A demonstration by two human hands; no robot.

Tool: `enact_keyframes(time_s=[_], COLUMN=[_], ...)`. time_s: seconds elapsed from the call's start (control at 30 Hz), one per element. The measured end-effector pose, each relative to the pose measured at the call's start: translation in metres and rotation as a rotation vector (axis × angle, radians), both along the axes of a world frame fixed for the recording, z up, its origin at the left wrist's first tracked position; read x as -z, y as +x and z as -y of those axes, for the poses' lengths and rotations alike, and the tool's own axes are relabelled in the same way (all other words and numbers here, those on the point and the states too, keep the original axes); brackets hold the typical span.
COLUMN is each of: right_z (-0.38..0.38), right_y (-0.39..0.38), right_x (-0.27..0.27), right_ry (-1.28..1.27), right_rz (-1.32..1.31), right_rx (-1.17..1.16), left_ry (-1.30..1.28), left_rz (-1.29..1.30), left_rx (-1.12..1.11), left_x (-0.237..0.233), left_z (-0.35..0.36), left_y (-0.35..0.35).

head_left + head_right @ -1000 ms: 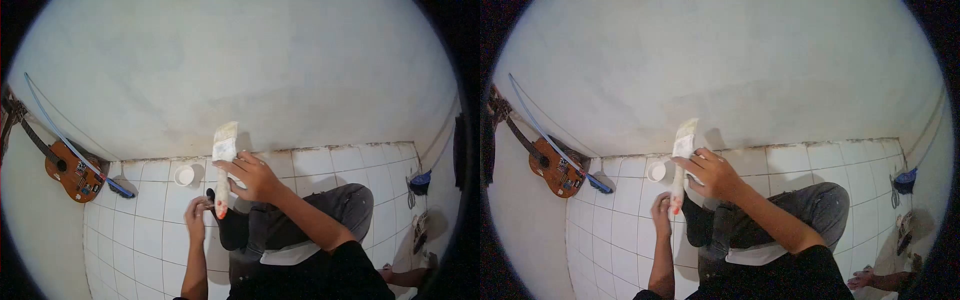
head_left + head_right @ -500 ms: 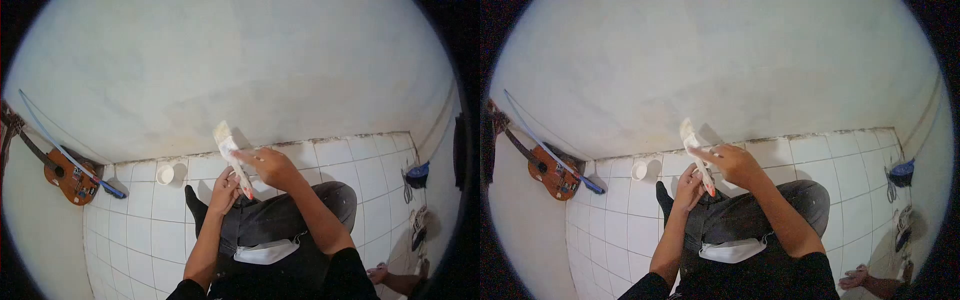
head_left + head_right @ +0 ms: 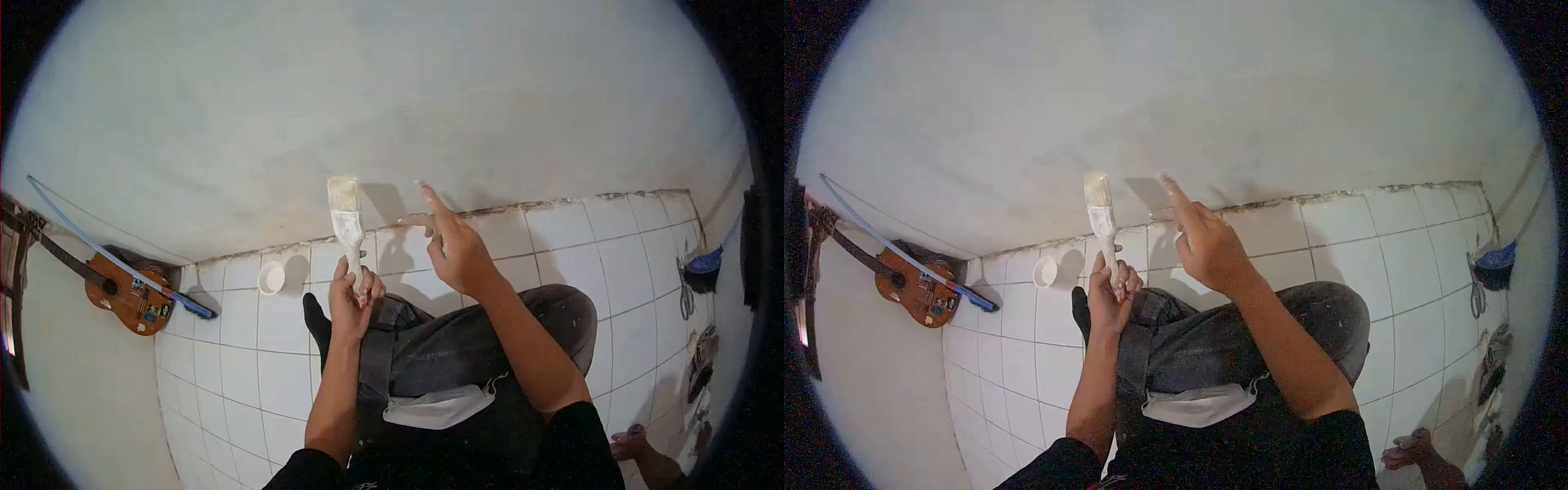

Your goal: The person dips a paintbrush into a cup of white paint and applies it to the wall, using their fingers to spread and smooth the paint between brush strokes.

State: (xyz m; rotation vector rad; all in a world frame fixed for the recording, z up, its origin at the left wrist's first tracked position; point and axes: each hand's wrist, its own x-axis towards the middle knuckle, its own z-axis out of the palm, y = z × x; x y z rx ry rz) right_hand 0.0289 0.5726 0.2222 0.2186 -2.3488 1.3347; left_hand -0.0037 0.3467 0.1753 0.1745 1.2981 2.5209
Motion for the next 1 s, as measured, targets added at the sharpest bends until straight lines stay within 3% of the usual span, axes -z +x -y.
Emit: enact_keyframes(time_s=[0.17,0.3,1.0], right_z=[0.004,0.011,0.015], right_y=[-0.001,0.003,0.0], right_x=[0.007,0.002,0.008], right_ry=[0.235,0.436,0.593], right_rz=[-0.192,-0.179,-0.242], right_rx=[-0.036,-0.028,0.011], left_ry=[-0.024,-0.226,-0.428], left_rz=[0.058,0.08,-0.018], left_rx=[0.063,-0.029,-0.028], left_x=[-0.006,-0.012,-0.007], left_z=[0.004,-0.001,-0.002], left_y=[0.004,0.011,0.009])
